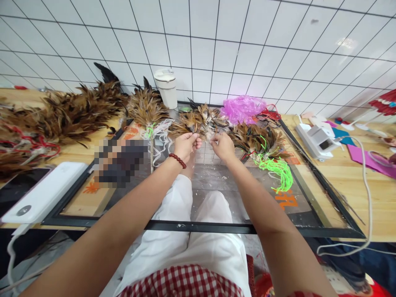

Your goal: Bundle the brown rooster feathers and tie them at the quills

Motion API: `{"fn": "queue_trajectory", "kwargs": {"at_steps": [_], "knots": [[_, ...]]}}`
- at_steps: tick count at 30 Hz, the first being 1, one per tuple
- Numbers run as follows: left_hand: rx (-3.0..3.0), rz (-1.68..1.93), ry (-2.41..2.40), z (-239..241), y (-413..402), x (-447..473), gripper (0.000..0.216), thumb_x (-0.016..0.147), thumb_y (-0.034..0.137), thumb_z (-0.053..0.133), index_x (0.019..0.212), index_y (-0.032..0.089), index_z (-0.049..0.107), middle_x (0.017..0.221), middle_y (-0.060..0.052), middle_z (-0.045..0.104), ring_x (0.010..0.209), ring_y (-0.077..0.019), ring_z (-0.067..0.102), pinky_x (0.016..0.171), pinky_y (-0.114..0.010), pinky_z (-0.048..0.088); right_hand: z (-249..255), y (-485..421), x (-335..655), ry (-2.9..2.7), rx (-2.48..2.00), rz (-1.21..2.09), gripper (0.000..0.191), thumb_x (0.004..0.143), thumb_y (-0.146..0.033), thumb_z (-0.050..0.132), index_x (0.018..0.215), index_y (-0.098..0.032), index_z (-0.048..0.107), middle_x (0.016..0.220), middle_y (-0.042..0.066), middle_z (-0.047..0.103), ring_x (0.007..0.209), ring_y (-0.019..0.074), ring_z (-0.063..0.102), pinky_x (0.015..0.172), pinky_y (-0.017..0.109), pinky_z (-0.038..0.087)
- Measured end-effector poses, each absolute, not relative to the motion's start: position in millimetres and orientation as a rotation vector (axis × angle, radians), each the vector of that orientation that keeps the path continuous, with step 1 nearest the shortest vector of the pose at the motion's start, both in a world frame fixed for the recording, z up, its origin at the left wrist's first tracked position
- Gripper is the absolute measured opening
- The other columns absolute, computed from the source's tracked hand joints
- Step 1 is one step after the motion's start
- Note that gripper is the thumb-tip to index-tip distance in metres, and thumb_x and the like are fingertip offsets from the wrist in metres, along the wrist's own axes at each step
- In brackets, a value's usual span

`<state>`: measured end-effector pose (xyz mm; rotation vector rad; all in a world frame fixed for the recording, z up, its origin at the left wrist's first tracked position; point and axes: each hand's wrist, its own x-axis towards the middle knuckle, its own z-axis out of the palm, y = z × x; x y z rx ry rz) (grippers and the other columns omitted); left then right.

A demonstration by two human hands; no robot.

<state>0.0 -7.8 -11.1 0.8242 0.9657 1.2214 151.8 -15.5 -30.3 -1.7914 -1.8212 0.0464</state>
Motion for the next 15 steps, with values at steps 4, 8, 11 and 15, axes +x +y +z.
{"fn": "queue_trajectory", "kwargs": {"at_steps": [4,8,11,15], "knots": [[0.867,1.268,1.007,-10.9,-8.8,-0.1,0.011,0.082,0.013,0.056,0.071,0.012,0.058,0.065,0.0,0.062,0.05,-0.005,0.055,0.053,-0.018,0.047,-23.0,-20.9,149.4,-1.911,-1.712,-0.126,0.018,0.086,-0.021,0.045,0.089,-0.018,0.063,0.091,0.01,0.065,0.086,0.0231,0.055,0.073,0.032,0.035],[0.997,1.338,1.049,-13.6,-4.8,0.5,0.007,0.079,0.014,0.059,0.073,0.012,0.06,0.062,0.001,0.06,0.049,-0.006,0.055,0.051,-0.018,0.046,-16.6,-30.8,144.2,-2.104,-1.681,-0.359,0.02,0.089,-0.019,0.041,0.094,-0.016,0.059,0.092,0.012,0.065,0.088,0.0245,0.053,0.076,0.035,0.029],[1.105,1.265,1.062,-18.6,-0.9,1.6,0.009,0.076,0.011,0.06,0.067,0.013,0.06,0.057,0.002,0.059,0.05,-0.0077,0.057,0.053,-0.02,0.048,-13.8,-35.5,138.4,-2.178,-1.681,-0.421,0.02,0.088,-0.015,0.04,0.096,-0.014,0.059,0.093,0.013,0.064,0.089,0.0254,0.052,0.079,0.036,0.028],[1.103,1.179,1.109,-23.4,0.1,2.4,0.017,0.075,0.005,0.058,0.06,0.013,0.059,0.051,0.001,0.058,0.049,-0.009,0.057,0.058,-0.023,0.051,-12.9,-36.3,132.4,-2.113,-1.643,-0.294,0.026,0.088,-0.016,0.041,0.106,-0.015,0.059,0.099,0.014,0.066,0.093,0.026,0.055,0.081,0.037,0.031]]}}
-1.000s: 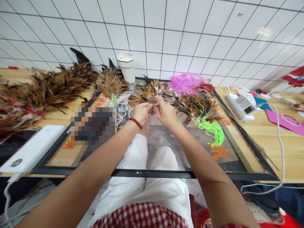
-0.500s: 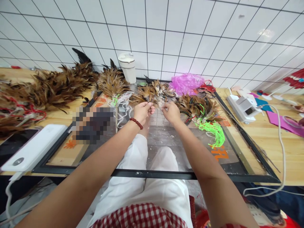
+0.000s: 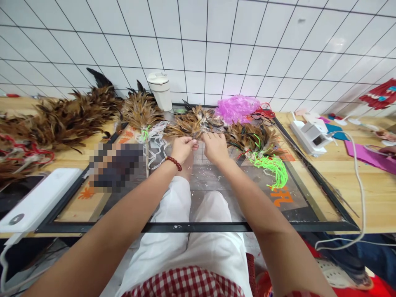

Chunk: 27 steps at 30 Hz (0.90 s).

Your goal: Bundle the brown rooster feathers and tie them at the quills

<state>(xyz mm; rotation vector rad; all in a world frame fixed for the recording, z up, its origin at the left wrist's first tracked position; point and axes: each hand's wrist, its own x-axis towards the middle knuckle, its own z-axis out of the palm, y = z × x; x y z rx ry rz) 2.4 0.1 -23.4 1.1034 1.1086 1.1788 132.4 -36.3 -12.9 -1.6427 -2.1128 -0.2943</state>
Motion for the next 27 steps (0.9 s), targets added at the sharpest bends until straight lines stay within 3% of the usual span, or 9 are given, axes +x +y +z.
{"fn": "queue_trajectory", "kwargs": {"at_steps": [3,7,12,20,27], "knots": [[1.046,1.195,1.052,-21.2,-3.0,2.2,0.016,0.076,0.006,0.058,0.062,0.013,0.06,0.052,0.001,0.06,0.05,-0.0075,0.057,0.06,-0.022,0.051,-16.4,-32.3,129.7,-1.962,-1.558,-0.037,0.032,0.088,-0.025,0.046,0.116,-0.017,0.058,0.103,0.011,0.067,0.09,0.0236,0.058,0.079,0.034,0.038],[0.992,1.201,1.008,-15.7,-6.1,0.7,0.014,0.079,0.01,0.058,0.064,0.011,0.059,0.057,-0.001,0.062,0.05,-0.0076,0.058,0.058,-0.022,0.051,-22.6,-24.2,132.2,-1.802,-1.485,0.203,0.02,0.086,-0.027,0.049,0.088,-0.02,0.067,0.083,0.004,0.069,0.076,0.0188,0.06,0.071,0.029,0.042],[0.914,1.201,1.045,-13.4,-6.1,-1.4,0.014,0.081,0.011,0.058,0.067,0.011,0.058,0.062,-0.004,0.064,0.051,-0.0088,0.059,0.055,-0.023,0.05,-20.7,-22.8,140.1,-1.813,-1.452,0.057,0.019,0.087,-0.025,0.049,0.084,-0.019,0.067,0.082,0.004,0.069,0.08,0.0185,0.06,0.073,0.029,0.039],[1.068,0.999,1.046,-6.0,-14.3,-2.4,0.017,0.08,0.008,0.058,0.064,0.01,0.06,0.054,-0.002,0.06,0.046,-0.0091,0.057,0.051,-0.023,0.048,-13.3,-33.6,132.0,-1.999,-1.551,-0.208,0.02,0.09,-0.025,0.049,0.087,-0.02,0.068,0.087,0.006,0.07,0.086,0.0203,0.059,0.078,0.033,0.031],[1.118,1.004,1.053,-6.9,-11.0,-5.6,0.017,0.079,0.012,0.061,0.062,0.011,0.058,0.051,0.001,0.056,0.04,-0.0048,0.049,0.042,-0.017,0.039,-4.9,-24.5,164.6,-1.93,-1.517,-0.217,0.026,0.091,-0.029,0.045,0.098,-0.021,0.069,0.094,0.006,0.07,0.088,0.0207,0.06,0.081,0.033,0.039]]}}
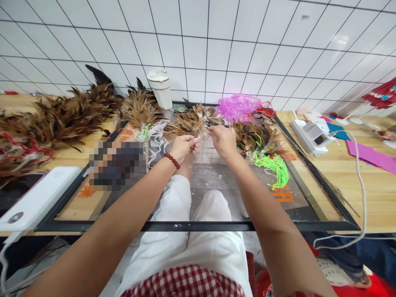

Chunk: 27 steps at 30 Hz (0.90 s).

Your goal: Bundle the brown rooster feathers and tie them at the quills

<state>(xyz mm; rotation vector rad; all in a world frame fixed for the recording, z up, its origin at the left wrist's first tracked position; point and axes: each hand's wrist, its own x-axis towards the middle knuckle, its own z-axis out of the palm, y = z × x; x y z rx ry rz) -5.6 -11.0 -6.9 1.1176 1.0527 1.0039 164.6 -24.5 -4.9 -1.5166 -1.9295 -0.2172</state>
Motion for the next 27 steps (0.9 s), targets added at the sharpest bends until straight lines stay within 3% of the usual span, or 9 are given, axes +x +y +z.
{"fn": "queue_trajectory", "kwargs": {"at_steps": [3,10,15,18,20,23,27], "knots": [[1.0,1.092,1.047,-8.0,-9.1,-4.7,0.016,0.08,0.013,0.06,0.064,0.012,0.057,0.053,0.002,0.056,0.042,-0.0043,0.05,0.044,-0.016,0.04,6.1,-23.6,188.7,-1.786,-1.598,-0.234,0.027,0.089,-0.027,0.045,0.097,-0.02,0.07,0.095,0.008,0.07,0.089,0.0218,0.062,0.081,0.033,0.043],[0.977,1.114,1.064,-6.4,-9.6,-3.0,0.017,0.08,0.014,0.061,0.064,0.012,0.055,0.054,0.002,0.056,0.043,-0.0046,0.05,0.045,-0.017,0.04,15.6,-30.1,189.4,-2.447,-1.675,0.019,0.019,0.081,-0.023,0.054,0.086,-0.02,0.072,0.094,0.005,0.071,0.09,0.0184,0.063,0.079,0.027,0.043],[0.978,1.124,1.061,-7.1,-10.3,-1.8,0.018,0.081,0.013,0.057,0.063,0.012,0.056,0.053,0.002,0.056,0.042,-0.0048,0.049,0.045,-0.018,0.04,5.2,-31.8,166.7,-2.496,-1.726,0.01,0.015,0.08,-0.019,0.053,0.077,-0.017,0.067,0.087,0.01,0.069,0.078,0.0196,0.061,0.069,0.029,0.04],[0.945,1.149,1.052,-7.8,-10.3,-1.3,0.016,0.08,0.014,0.061,0.064,0.012,0.057,0.056,0.001,0.058,0.044,-0.0053,0.051,0.048,-0.019,0.042,3.5,-29.2,162.2,-2.19,-1.536,0.367,0.012,0.08,-0.023,0.054,0.071,-0.017,0.06,0.073,0.005,0.063,0.067,0.0152,0.055,0.065,0.027,0.038],[0.908,1.151,1.037,-7.1,-10.7,-1.7,0.015,0.079,0.014,0.062,0.066,0.012,0.058,0.06,-0.001,0.061,0.048,-0.0062,0.054,0.053,-0.02,0.045,4.4,-26.9,160.3,-1.808,-1.366,0.73,0.02,0.081,-0.035,0.056,0.07,-0.018,0.056,0.063,0.0,0.057,0.059,0.0117,0.049,0.059,0.025,0.037],[0.834,1.103,0.96,-4.6,-12.7,-3.3,0.01,0.08,0.015,0.063,0.07,0.011,0.059,0.067,-0.005,0.066,0.057,-0.0086,0.061,0.062,-0.023,0.05,6.1,-25.4,155.5,-1.326,-1.144,1.148,0.034,0.071,-0.049,0.067,0.07,-0.019,0.053,0.059,-0.003,0.053,0.053,0.0084,0.046,0.053,0.022,0.036],[0.761,1.016,0.86,-1.6,-16.1,-4.3,0.007,0.08,0.016,0.064,0.076,0.011,0.06,0.073,-0.008,0.069,0.064,-0.0121,0.066,0.069,-0.026,0.052,4.6,-25.8,146.0,-1.156,-1.06,1.242,0.036,0.062,-0.048,0.076,0.068,-0.018,0.057,0.061,-0.002,0.057,0.054,0.0076,0.048,0.052,0.021,0.036]]}}
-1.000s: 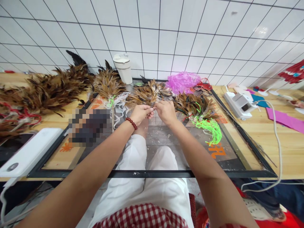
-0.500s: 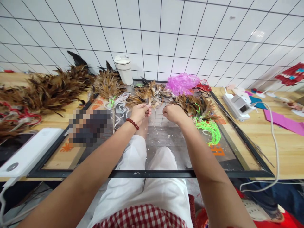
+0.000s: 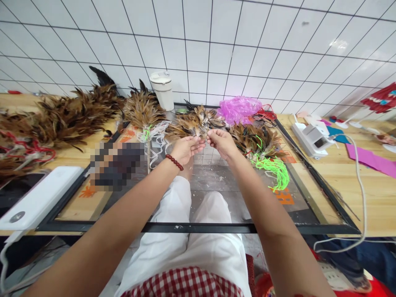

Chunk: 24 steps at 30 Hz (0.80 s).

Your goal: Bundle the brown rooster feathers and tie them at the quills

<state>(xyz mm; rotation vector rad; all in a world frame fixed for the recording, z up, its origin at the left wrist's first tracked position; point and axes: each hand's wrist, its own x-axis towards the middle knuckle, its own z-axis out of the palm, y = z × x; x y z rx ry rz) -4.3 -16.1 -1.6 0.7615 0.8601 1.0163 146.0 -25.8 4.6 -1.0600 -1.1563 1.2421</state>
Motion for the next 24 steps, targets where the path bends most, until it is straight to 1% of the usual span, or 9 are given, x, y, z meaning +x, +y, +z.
{"fn": "queue_trajectory", "kwargs": {"at_steps": [6,9,14,16,18,20,21,23,24], "knots": [[0.751,0.995,0.851,0.3,-17.7,-3.6,0.006,0.082,0.014,0.061,0.077,0.01,0.062,0.069,-0.007,0.068,0.062,-0.0119,0.066,0.065,-0.024,0.052,-3.8,-24.2,132.0,-1.239,-1.09,0.951,0.025,0.067,-0.04,0.071,0.068,-0.018,0.062,0.063,-0.002,0.057,0.058,0.0083,0.046,0.057,0.023,0.038],[0.738,0.999,0.855,0.0,-16.5,-3.9,0.007,0.081,0.014,0.063,0.075,0.009,0.062,0.066,-0.006,0.066,0.059,-0.0103,0.064,0.064,-0.023,0.052,-7.9,-22.7,129.9,-1.24,-1.101,0.914,0.024,0.069,-0.041,0.068,0.07,-0.018,0.061,0.064,-0.003,0.055,0.059,0.0088,0.046,0.059,0.023,0.039],[0.769,0.971,0.833,-1.1,-16.5,-4.0,0.008,0.081,0.011,0.062,0.073,0.008,0.063,0.062,-0.003,0.063,0.052,-0.0064,0.059,0.058,-0.019,0.049,-14.4,-19.9,127.8,-1.197,-1.114,0.896,0.024,0.069,-0.041,0.068,0.073,-0.019,0.061,0.066,-0.003,0.056,0.061,0.0098,0.048,0.063,0.024,0.042],[0.819,0.931,0.829,-0.5,-18.3,-3.7,0.009,0.079,0.011,0.064,0.071,0.009,0.062,0.06,-0.003,0.062,0.05,-0.0059,0.057,0.055,-0.019,0.048,-17.1,-18.2,127.7,-1.229,-1.131,0.878,0.022,0.072,-0.041,0.065,0.074,-0.019,0.06,0.067,-0.002,0.058,0.062,0.0107,0.05,0.065,0.025,0.044],[0.889,0.875,0.837,0.6,-20.1,-3.4,0.012,0.076,0.014,0.068,0.068,0.009,0.061,0.056,-0.002,0.06,0.048,-0.0063,0.055,0.052,-0.019,0.046,-20.4,-16.3,130.7,-1.309,-1.198,0.797,0.021,0.078,-0.04,0.058,0.077,-0.019,0.06,0.069,0.0,0.061,0.065,0.0128,0.053,0.067,0.027,0.046],[0.932,0.868,0.847,1.3,-20.8,-3.3,0.015,0.075,0.016,0.07,0.066,0.009,0.06,0.054,-0.001,0.058,0.046,-0.0063,0.053,0.049,-0.019,0.044,-23.7,-15.1,137.9,-1.453,-1.329,0.582,0.019,0.083,-0.031,0.05,0.083,-0.018,0.063,0.08,0.005,0.066,0.077,0.0168,0.058,0.075,0.032,0.047],[0.928,0.896,0.851,1.2,-20.4,-3.5,0.014,0.076,0.016,0.069,0.066,0.009,0.06,0.053,-0.001,0.057,0.046,-0.006,0.052,0.049,-0.019,0.043,-25.1,-15.0,142.8,-1.559,-1.405,0.44,0.019,0.083,-0.024,0.048,0.089,-0.017,0.064,0.091,0.008,0.068,0.087,0.0195,0.059,0.081,0.035,0.047],[0.867,1.001,0.86,0.4,-18.1,-4.1,0.012,0.079,0.014,0.064,0.068,0.009,0.06,0.054,0.0,0.057,0.046,-0.0051,0.051,0.05,-0.018,0.042,-26.3,-16.0,153.2,-1.824,-1.534,0.191,0.034,0.075,-0.008,0.047,0.102,-0.017,0.066,0.115,0.012,0.065,0.108,0.0241,0.056,0.092,0.041,0.042],[0.824,1.054,0.862,-0.2,-16.4,-4.5,0.012,0.081,0.012,0.062,0.07,0.01,0.06,0.055,0.0,0.057,0.047,-0.0047,0.052,0.05,-0.017,0.042,-26.0,-16.8,157.9,-1.968,-1.565,0.123,0.042,0.07,-0.003,0.047,0.105,-0.017,0.067,0.122,0.012,0.063,0.114,0.0252,0.054,0.096,0.042,0.04]]}}
